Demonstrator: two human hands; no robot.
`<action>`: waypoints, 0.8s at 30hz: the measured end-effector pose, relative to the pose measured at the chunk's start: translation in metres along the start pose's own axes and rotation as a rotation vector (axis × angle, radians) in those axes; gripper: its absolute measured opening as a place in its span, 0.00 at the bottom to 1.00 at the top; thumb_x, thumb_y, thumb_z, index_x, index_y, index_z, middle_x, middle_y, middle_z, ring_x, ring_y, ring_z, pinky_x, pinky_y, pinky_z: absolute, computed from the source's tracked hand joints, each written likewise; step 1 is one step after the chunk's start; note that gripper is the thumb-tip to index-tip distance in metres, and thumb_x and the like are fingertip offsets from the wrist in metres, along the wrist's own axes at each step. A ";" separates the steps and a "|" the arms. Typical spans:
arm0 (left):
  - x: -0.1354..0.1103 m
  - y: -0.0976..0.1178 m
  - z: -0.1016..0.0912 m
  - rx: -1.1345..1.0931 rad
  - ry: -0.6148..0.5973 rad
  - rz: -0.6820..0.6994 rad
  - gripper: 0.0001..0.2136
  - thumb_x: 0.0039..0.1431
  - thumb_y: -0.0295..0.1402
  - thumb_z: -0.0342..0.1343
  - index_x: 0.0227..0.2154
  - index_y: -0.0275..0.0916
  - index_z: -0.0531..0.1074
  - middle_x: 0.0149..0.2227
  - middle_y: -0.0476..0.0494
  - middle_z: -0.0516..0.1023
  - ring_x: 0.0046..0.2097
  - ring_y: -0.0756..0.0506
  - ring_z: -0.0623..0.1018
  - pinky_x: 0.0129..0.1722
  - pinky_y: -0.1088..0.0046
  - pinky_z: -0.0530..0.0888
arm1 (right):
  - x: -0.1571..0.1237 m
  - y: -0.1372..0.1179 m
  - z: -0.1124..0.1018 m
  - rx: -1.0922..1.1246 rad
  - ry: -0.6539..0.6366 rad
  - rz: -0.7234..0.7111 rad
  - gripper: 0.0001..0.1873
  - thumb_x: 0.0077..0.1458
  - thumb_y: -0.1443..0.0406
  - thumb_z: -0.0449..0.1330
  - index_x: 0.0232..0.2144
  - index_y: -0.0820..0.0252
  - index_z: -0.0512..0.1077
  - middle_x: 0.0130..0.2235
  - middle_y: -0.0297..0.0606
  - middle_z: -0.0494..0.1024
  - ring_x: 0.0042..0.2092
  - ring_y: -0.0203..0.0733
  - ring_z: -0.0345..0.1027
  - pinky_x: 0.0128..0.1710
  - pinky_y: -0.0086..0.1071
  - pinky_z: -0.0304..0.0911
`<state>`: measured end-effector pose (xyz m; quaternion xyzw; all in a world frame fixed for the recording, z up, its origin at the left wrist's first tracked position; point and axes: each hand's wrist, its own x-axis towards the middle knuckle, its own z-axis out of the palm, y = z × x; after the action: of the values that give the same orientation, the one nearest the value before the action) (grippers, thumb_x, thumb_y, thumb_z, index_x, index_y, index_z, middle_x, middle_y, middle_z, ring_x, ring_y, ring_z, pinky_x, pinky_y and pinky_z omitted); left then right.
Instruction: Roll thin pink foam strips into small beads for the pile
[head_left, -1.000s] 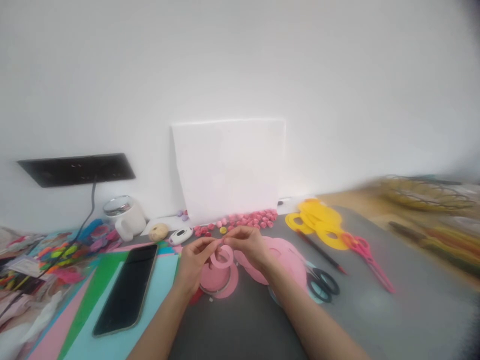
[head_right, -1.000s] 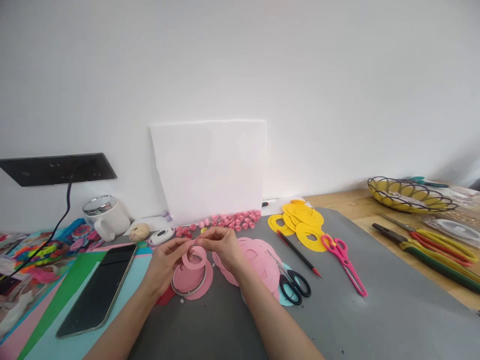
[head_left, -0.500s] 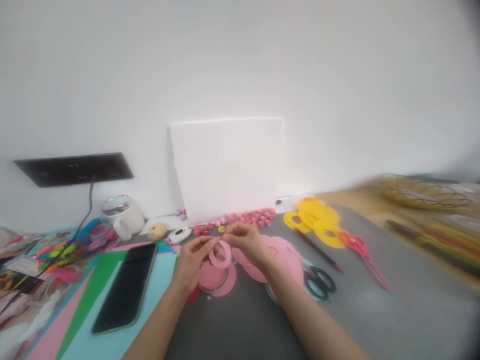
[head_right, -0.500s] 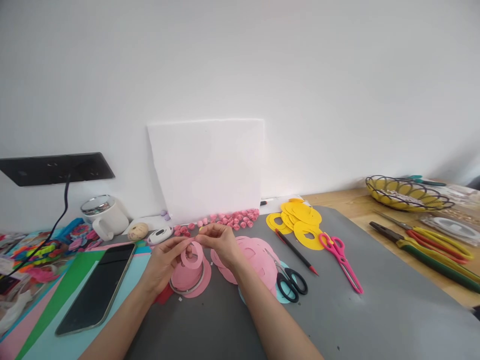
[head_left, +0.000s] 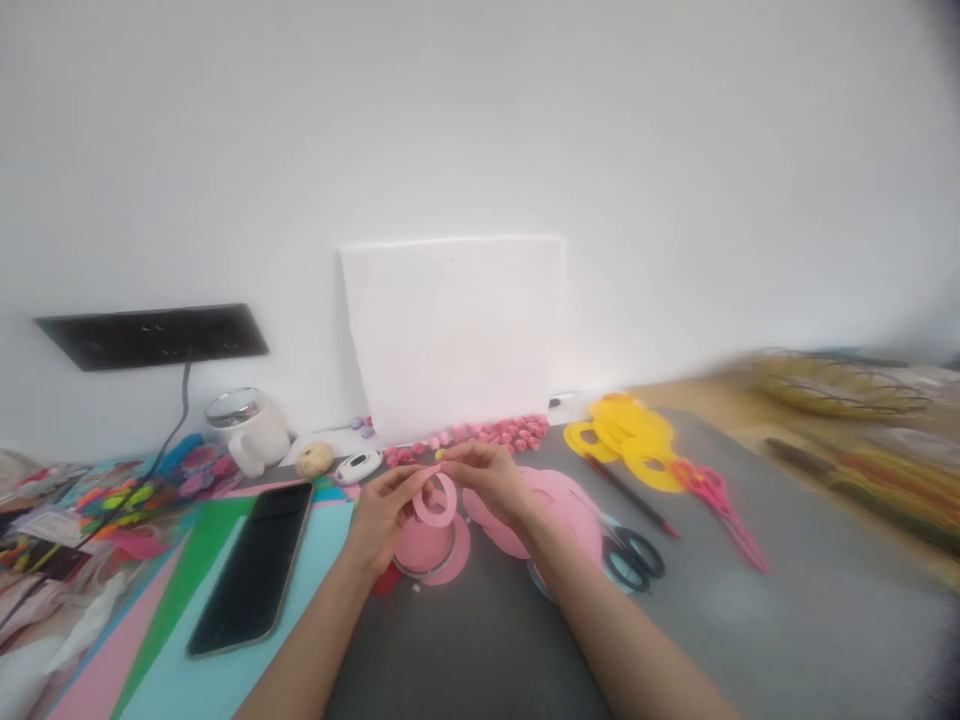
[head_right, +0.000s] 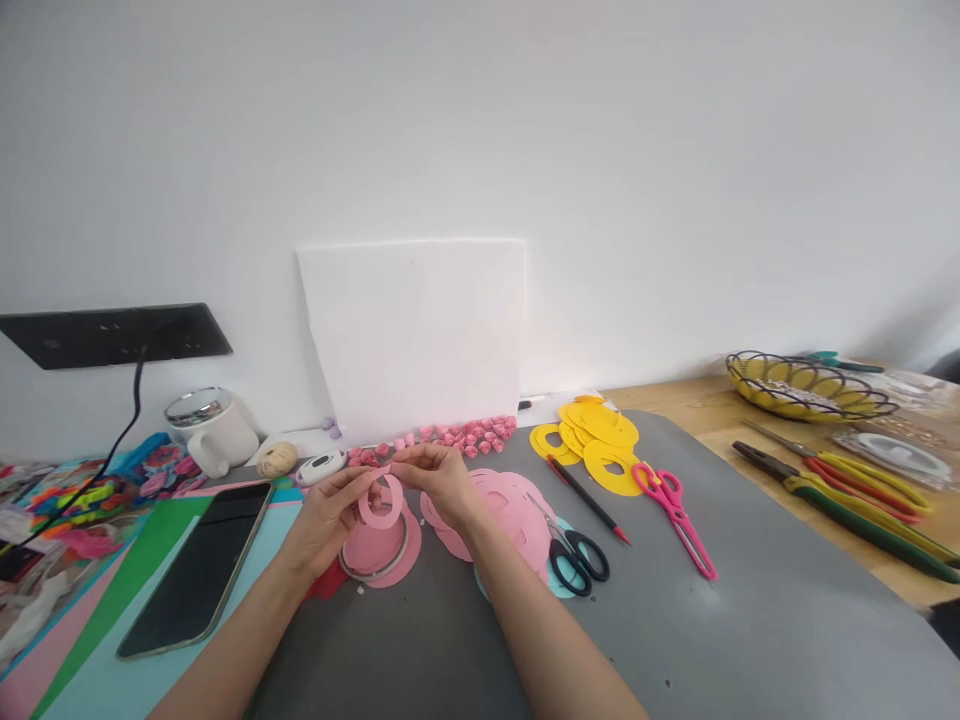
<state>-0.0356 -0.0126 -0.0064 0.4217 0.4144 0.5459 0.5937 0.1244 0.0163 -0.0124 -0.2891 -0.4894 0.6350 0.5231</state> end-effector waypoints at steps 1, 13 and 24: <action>0.000 0.000 0.000 0.001 -0.001 -0.003 0.08 0.46 0.34 0.63 0.29 0.35 0.78 0.22 0.47 0.73 0.26 0.51 0.70 0.26 0.76 0.67 | 0.000 0.000 0.000 -0.005 0.001 -0.004 0.11 0.39 0.62 0.68 0.28 0.61 0.76 0.29 0.37 0.78 0.31 0.39 0.71 0.36 0.35 0.67; -0.001 0.001 0.000 0.001 0.045 -0.030 0.10 0.42 0.35 0.65 0.26 0.34 0.77 0.23 0.45 0.76 0.25 0.50 0.71 0.22 0.77 0.66 | 0.002 0.002 0.001 -0.082 0.037 -0.027 0.10 0.38 0.61 0.68 0.24 0.61 0.76 0.26 0.35 0.76 0.29 0.37 0.68 0.33 0.32 0.65; 0.000 -0.001 -0.001 0.066 0.018 -0.016 0.10 0.44 0.37 0.64 0.25 0.34 0.77 0.23 0.45 0.75 0.25 0.51 0.71 0.21 0.78 0.66 | 0.004 0.003 0.006 -0.011 0.073 0.004 0.11 0.37 0.60 0.69 0.23 0.61 0.75 0.25 0.35 0.77 0.27 0.35 0.68 0.30 0.31 0.64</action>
<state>-0.0365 -0.0128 -0.0082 0.4329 0.4407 0.5309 0.5801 0.1165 0.0184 -0.0119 -0.3160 -0.4727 0.6225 0.5377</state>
